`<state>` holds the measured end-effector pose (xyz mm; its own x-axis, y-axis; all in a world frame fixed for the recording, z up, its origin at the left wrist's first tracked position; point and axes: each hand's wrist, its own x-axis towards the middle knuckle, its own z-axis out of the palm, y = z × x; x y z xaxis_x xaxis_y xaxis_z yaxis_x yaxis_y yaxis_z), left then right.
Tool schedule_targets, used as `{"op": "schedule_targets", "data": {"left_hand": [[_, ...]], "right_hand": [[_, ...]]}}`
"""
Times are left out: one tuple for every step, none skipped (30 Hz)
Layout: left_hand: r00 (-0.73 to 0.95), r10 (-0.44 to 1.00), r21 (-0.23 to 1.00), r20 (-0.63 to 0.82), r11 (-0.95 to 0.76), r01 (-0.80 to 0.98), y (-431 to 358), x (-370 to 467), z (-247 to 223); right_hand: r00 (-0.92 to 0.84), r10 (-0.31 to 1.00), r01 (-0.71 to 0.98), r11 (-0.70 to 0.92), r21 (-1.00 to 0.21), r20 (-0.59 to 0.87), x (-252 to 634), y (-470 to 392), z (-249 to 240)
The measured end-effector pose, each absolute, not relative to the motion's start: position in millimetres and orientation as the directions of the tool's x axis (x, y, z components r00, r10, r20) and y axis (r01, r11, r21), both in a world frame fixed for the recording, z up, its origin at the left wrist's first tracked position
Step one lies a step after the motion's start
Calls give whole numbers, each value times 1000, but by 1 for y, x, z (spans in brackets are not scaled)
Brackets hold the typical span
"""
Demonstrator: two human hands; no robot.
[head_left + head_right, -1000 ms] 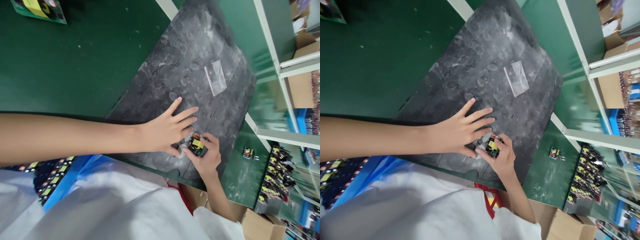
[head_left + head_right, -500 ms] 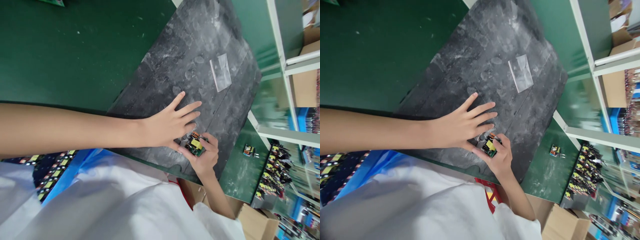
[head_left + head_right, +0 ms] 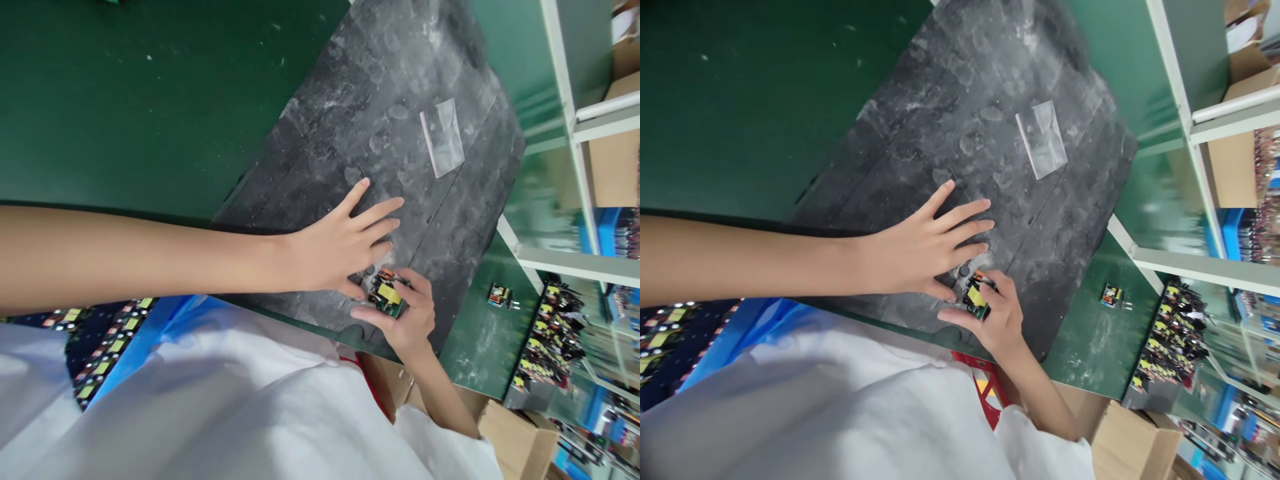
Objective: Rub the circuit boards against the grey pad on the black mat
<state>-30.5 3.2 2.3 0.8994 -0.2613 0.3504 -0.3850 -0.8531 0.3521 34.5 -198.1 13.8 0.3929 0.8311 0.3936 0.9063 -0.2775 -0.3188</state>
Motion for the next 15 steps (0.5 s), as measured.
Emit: {"op": "schedule_targets", "data": {"left_hand": [[898, -254, 367, 359, -846, -386, 3, -30, 2], [897, -250, 375, 364, -842, -387, 3, -30, 2], [897, -252, 374, 364, -842, -388, 3, -30, 2], [898, -257, 366, 357, -846, -388, 3, -30, 3], [900, -266, 354, 346, -851, -388, 4, -30, 3], [902, -275, 343, 332, -856, -387, 4, -30, 4], [904, -283, 335, 319, -859, -387, 4, -30, 4], [906, -289, 333, 310, -859, -388, 4, -30, 5], [907, -291, 336, 306, -858, -389, 4, -30, 5], [907, -292, 341, 304, -855, -390, 4, -30, 5], [906, -289, 348, 308, -852, -391, 4, -31, 4], [906, -285, 356, 315, -849, -391, 4, -31, 4], [905, -279, 364, 321, -846, -390, 4, -31, 3], [904, -276, 368, 326, -844, -391, 4, -31, 2], [902, -277, 368, 330, -842, -394, 4, -31, 2]], "right_hand": [[398, 821, 906, -285, -312, 408, 36, -198, 13], [407, 805, 906, -296, -304, 430, 37, -197, 13], [417, 791, 904, -307, -299, 448, 39, -197, 12], [426, 782, 900, -317, -299, 454, 39, -197, 12], [430, 784, 898, -319, -303, 448, 38, -198, 12], [428, 794, 897, -313, -312, 432, 35, -199, 13], [418, 809, 898, -301, -320, 413, 33, -200, 14], [406, 826, 901, -289, -324, 392, 30, -201, 14], [395, 837, 904, -280, -323, 380, 29, -202, 15], [387, 839, 908, -276, -315, 381, 28, -202, 15], [387, 833, 911, -280, -302, 395, 29, -201, 16], [393, 820, 912, -293, -286, 415, 31, -201, 16], [403, 805, 911, -311, -269, 435, 33, -200, 15], [413, 792, 909, -327, -259, 450, 34, -200, 15], [414, 788, 909, -330, -253, 456, 34, -200, 15]]}}
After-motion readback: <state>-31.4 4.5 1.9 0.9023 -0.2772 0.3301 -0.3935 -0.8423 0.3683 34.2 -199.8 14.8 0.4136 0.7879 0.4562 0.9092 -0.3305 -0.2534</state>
